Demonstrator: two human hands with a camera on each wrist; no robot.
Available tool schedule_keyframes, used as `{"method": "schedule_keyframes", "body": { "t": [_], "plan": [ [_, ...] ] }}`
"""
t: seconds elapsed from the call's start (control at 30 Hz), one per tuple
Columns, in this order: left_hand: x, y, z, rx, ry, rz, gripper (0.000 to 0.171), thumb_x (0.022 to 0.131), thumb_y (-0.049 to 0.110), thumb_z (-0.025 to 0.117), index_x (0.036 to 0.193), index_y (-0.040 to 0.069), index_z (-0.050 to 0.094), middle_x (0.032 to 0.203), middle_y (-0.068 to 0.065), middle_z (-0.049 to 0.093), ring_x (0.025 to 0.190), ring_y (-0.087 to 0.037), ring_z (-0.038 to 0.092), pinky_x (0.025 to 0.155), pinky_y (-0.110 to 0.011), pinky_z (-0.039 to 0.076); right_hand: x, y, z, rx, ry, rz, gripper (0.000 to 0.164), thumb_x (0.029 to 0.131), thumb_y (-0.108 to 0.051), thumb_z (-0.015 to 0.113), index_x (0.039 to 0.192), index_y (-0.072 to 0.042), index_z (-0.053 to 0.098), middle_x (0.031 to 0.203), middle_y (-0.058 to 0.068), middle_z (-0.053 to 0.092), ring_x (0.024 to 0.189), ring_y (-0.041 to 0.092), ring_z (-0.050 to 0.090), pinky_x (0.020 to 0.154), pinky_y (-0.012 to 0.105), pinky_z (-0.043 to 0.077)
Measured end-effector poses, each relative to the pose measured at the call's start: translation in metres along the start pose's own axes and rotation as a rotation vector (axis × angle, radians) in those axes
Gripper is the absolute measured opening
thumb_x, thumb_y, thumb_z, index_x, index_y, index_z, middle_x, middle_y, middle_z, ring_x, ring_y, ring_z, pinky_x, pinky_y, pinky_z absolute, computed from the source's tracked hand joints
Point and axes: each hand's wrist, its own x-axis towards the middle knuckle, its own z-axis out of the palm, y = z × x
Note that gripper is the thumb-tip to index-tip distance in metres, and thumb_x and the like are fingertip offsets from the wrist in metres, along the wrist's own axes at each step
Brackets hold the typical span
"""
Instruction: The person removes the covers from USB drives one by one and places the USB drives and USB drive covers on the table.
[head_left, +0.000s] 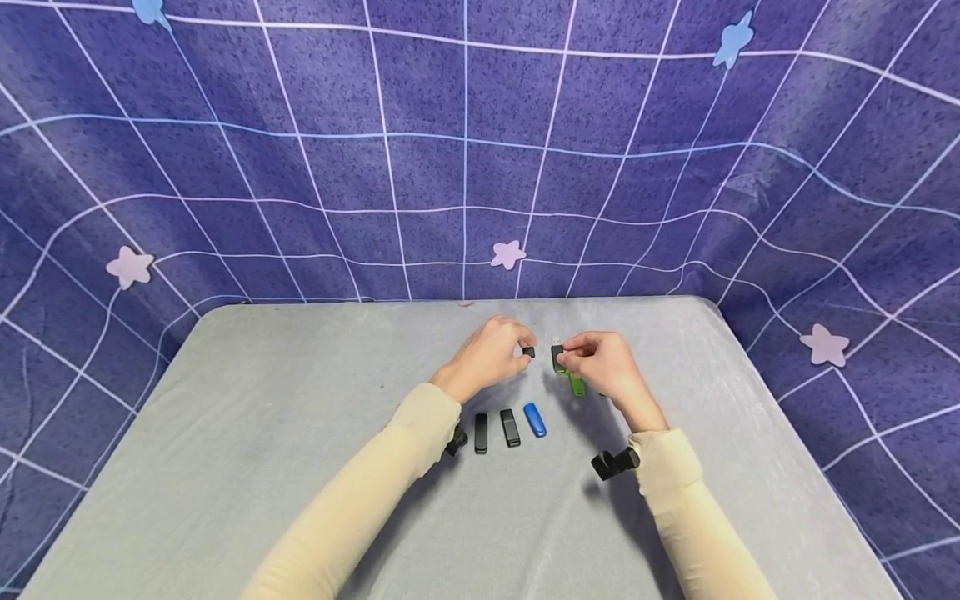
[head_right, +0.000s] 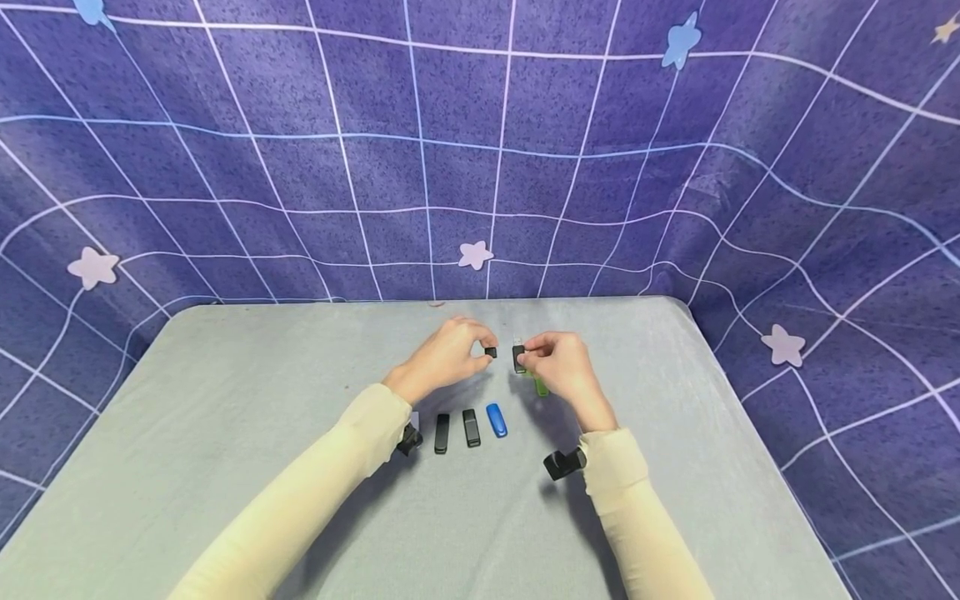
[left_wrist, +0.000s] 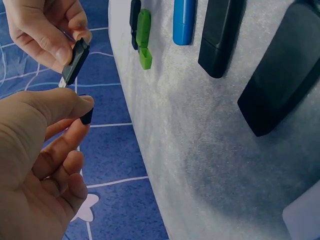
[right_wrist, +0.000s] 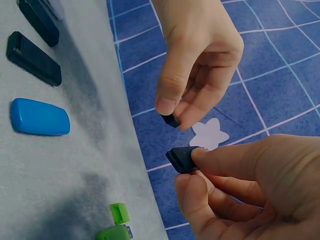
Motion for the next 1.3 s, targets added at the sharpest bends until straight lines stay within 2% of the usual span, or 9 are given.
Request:
{"method": "schedule_keyframes", "body": {
  "t": [0.27,0.4,0.63,0.77,1.0,1.3],
  "plan": [
    [-0.004,-0.005,0.008,-0.001,-0.019,-0.027,0.022,0.091,0.014,0.076,0.113,0.012,0.078,0.109,-0.002,0.075,0.109,-0.022,0.066,0.100,-0.035,0.051,0.000,0.006,0.006,-0.002,0.002,0.028,0.019,0.089,-0.005,0.077,0.103,0.007,0.074,0.085,0.018,0.076,0.069,0.023,0.073,0.061,0.034,0.059],
    [-0.004,-0.007,0.013,0.007,-0.037,-0.032,0.021,0.091,0.015,0.075,0.112,0.014,0.078,0.109,0.000,0.075,0.110,-0.021,0.066,0.100,-0.035,0.052,0.001,0.010,0.009,-0.027,0.013,0.030,0.018,0.088,-0.005,0.078,0.101,0.006,0.074,0.083,0.017,0.076,0.069,0.025,0.073,0.056,0.027,0.056],
    [-0.002,-0.006,0.019,0.006,-0.061,-0.055,0.020,0.091,0.015,0.075,0.111,0.014,0.078,0.110,-0.001,0.075,0.110,-0.020,0.067,0.099,-0.035,0.053,0.003,0.016,0.011,-0.039,0.025,0.041,0.019,0.088,-0.005,0.078,0.102,0.006,0.074,0.084,0.017,0.077,0.064,0.012,0.070,0.055,0.022,0.054],
    [0.000,-0.007,0.023,0.008,-0.068,-0.069,0.019,0.091,0.016,0.076,0.109,0.014,0.079,0.108,0.000,0.075,0.108,-0.019,0.068,0.096,-0.034,0.054,0.004,0.018,0.013,-0.054,0.044,0.031,0.019,0.086,-0.003,0.079,0.101,0.006,0.073,0.084,0.018,0.076,0.062,0.014,0.069,0.053,0.023,0.053],
    [0.001,-0.007,0.029,0.002,-0.085,-0.099,0.020,0.090,0.018,0.077,0.110,0.014,0.079,0.108,-0.001,0.076,0.103,-0.017,0.070,0.092,-0.033,0.056,0.001,0.021,0.025,-0.237,0.073,-0.040,0.021,0.082,-0.004,0.081,0.100,0.003,0.073,0.077,0.013,0.075,0.058,0.009,0.063,0.056,0.024,0.051],
    [0.005,0.000,0.033,0.009,-0.123,-0.089,0.020,0.090,0.015,0.076,0.110,0.012,0.077,0.110,-0.003,0.076,0.104,-0.019,0.071,0.091,-0.034,0.057,0.000,0.022,0.035,-0.296,0.101,0.011,0.023,0.080,-0.002,0.083,0.101,0.003,0.073,0.080,0.014,0.076,0.068,0.021,0.071,0.060,0.028,0.054]
  ]
}}
